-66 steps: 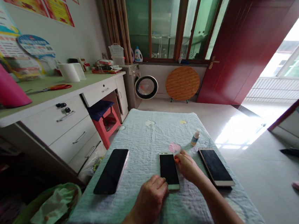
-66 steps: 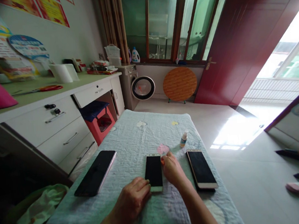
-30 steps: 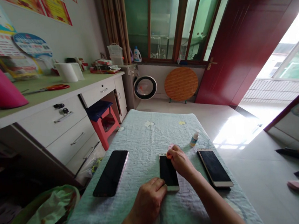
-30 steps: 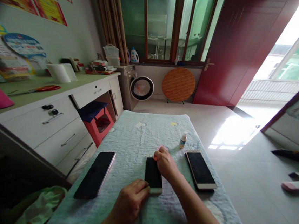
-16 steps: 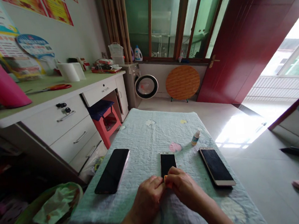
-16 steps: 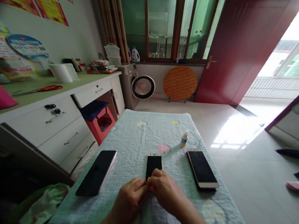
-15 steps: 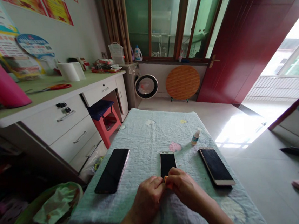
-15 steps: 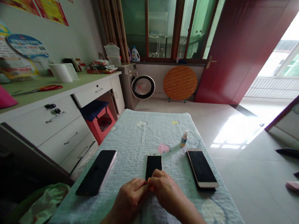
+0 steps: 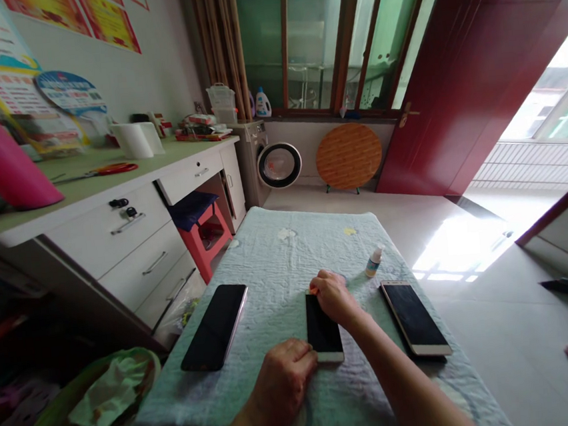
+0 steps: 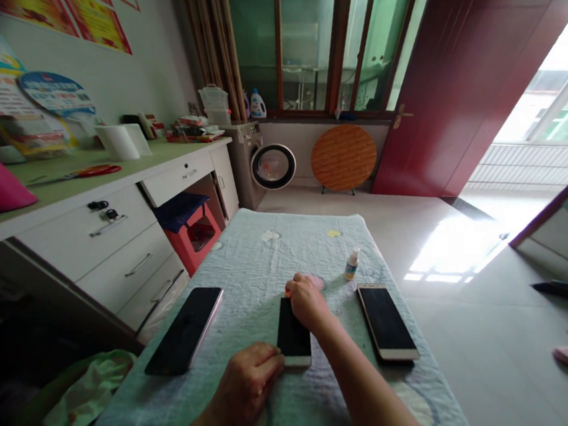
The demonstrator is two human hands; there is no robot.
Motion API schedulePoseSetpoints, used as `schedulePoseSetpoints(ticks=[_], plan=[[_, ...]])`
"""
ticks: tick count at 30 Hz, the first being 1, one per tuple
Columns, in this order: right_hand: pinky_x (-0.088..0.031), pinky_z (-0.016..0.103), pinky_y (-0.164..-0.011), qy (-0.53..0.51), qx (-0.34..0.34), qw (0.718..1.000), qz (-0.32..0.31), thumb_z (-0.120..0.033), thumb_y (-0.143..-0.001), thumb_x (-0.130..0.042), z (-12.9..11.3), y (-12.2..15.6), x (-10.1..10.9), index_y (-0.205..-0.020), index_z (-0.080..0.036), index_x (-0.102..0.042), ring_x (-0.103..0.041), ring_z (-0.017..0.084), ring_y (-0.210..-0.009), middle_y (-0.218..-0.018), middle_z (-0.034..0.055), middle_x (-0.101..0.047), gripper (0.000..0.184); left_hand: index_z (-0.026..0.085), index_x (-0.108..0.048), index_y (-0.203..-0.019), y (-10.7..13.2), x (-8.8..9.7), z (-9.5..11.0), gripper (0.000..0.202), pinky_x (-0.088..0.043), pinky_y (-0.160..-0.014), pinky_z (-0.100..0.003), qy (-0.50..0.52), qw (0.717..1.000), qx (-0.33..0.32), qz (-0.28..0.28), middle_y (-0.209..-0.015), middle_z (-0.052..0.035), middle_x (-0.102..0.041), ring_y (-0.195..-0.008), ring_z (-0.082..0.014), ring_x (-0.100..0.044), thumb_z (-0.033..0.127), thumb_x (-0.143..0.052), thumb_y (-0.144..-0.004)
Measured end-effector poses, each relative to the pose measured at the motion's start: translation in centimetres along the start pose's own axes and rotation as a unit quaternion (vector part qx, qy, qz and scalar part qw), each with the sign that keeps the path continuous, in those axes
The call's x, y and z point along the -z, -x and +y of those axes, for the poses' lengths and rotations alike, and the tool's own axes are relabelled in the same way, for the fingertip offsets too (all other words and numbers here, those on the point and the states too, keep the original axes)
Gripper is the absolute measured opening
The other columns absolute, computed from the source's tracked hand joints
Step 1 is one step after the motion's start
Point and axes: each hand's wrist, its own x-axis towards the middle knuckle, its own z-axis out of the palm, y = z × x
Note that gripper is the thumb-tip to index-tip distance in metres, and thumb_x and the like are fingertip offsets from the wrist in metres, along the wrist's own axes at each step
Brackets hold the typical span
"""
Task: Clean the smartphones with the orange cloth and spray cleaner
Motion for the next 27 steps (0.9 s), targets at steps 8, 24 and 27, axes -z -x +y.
schedulePoseSetpoints(ticks=[8,24,27], plan=[[-0.036,0.024,-0.072,-0.053,0.072,0.996,-0.028,-0.001,-0.085,-0.046,-2.0,3.1,-0.9,-0.075,-0.017,-0.066,-0.051,0.013,-0.078,-0.083,0.0018,-0.058,0.027,0.021,-0.059,-0.090,0.0,-0.1,-0.2,0.009,-0.054,-0.074,-0.034,0.051,0.995,0.080,-0.038,-0.088,-0.0035,-0.064,-0.081,-0.0215,-0.064,0.014,-0.053,-0.091],[-0.037,0.023,-0.070,-0.084,0.051,0.991,-0.086,-0.002,-0.083,-0.049,-3.2,10.3,1.4,-0.076,-0.019,-0.066,-0.051,0.012,-0.077,-0.085,0.0005,-0.057,0.024,0.024,-0.056,-0.128,-0.3,0.0,-2.3,0.043,-0.033,-0.115,-0.049,0.154,0.975,0.123,-0.104,-0.136,-0.0061,-0.059,-0.133,-0.0283,-0.047,0.034,-0.066,-0.088],[-0.037,0.023,-0.071,-0.069,0.024,0.993,-0.090,-0.001,-0.082,-0.047,-2.2,10.9,2.3,-0.077,-0.019,-0.068,-0.053,0.013,-0.078,-0.085,0.0009,-0.058,0.028,0.024,-0.056,-0.127,-0.4,0.1,-2.3,0.042,-0.032,-0.115,-0.049,0.156,0.975,0.125,-0.102,-0.137,-0.0061,-0.059,-0.134,-0.0274,-0.046,0.029,-0.067,-0.086]])
